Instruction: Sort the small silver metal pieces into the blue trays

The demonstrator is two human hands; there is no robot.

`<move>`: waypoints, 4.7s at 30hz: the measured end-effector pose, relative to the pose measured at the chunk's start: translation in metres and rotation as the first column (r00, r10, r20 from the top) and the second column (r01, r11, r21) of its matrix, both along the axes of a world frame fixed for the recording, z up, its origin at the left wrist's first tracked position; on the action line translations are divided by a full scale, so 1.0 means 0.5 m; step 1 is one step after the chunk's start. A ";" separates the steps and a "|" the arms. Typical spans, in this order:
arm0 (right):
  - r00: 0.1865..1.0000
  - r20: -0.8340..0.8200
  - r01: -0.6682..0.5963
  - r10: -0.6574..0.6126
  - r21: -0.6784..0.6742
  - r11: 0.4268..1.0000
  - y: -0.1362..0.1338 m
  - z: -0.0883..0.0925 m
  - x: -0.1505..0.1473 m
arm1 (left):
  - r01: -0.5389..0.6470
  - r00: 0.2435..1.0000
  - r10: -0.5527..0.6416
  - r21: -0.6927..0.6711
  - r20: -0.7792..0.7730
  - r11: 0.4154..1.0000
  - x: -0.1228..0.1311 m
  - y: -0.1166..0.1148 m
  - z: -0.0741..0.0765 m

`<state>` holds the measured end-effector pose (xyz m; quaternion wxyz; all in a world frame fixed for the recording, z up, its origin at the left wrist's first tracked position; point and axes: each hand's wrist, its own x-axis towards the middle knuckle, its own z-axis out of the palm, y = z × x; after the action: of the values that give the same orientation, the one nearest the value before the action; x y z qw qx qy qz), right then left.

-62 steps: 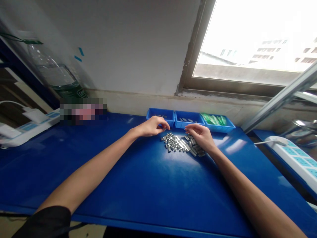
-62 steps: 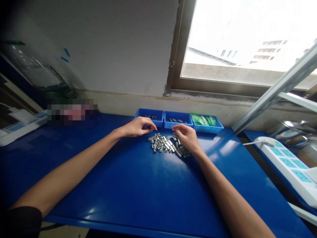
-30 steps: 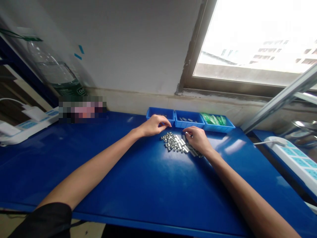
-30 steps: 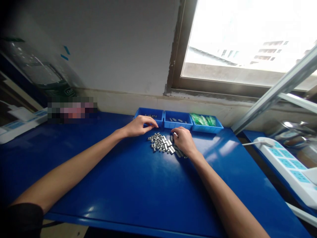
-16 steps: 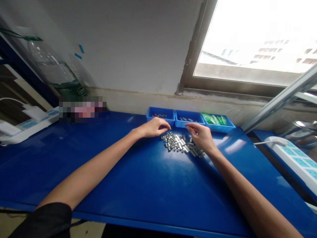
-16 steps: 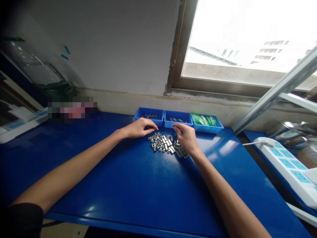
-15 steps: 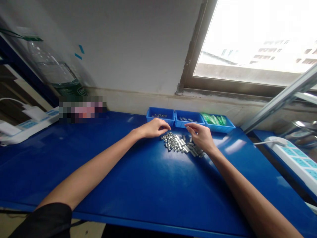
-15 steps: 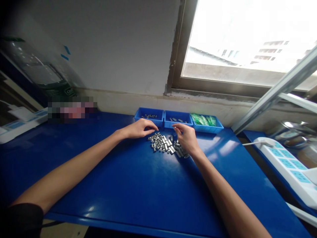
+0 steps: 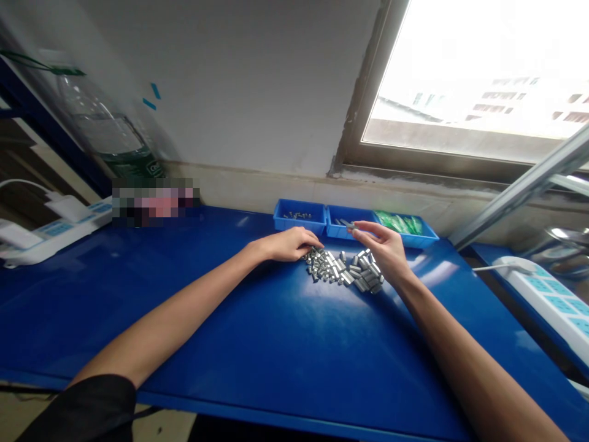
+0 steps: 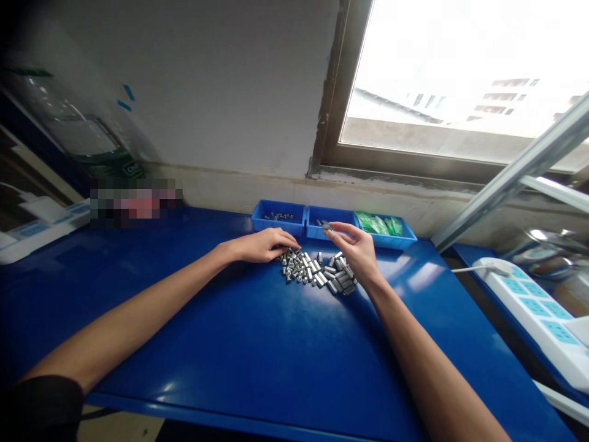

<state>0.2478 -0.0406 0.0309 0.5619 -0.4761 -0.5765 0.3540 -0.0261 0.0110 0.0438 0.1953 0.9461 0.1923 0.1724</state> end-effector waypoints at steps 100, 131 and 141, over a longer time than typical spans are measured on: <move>0.802 0.597 -0.096 -0.007 0.140 0.986 -0.002 -0.027 0.014 | -0.142 0.987 0.133 -0.098 -0.090 0.985 -0.045 0.025 0.022; 0.526 0.850 -0.212 -0.043 0.179 0.961 0.004 -0.019 0.043 | -0.132 0.991 0.132 0.005 -0.030 0.991 -0.017 0.014 0.016; 0.642 0.766 -0.232 0.030 0.157 0.960 -0.005 -0.018 0.030 | -0.134 0.991 0.132 -0.049 -0.033 0.990 -0.018 0.021 0.006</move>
<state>0.2628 -0.0432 0.0221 0.2962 -0.4647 -0.8295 0.0905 -0.0352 0.0213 0.0468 0.2047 0.9283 0.2621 0.1662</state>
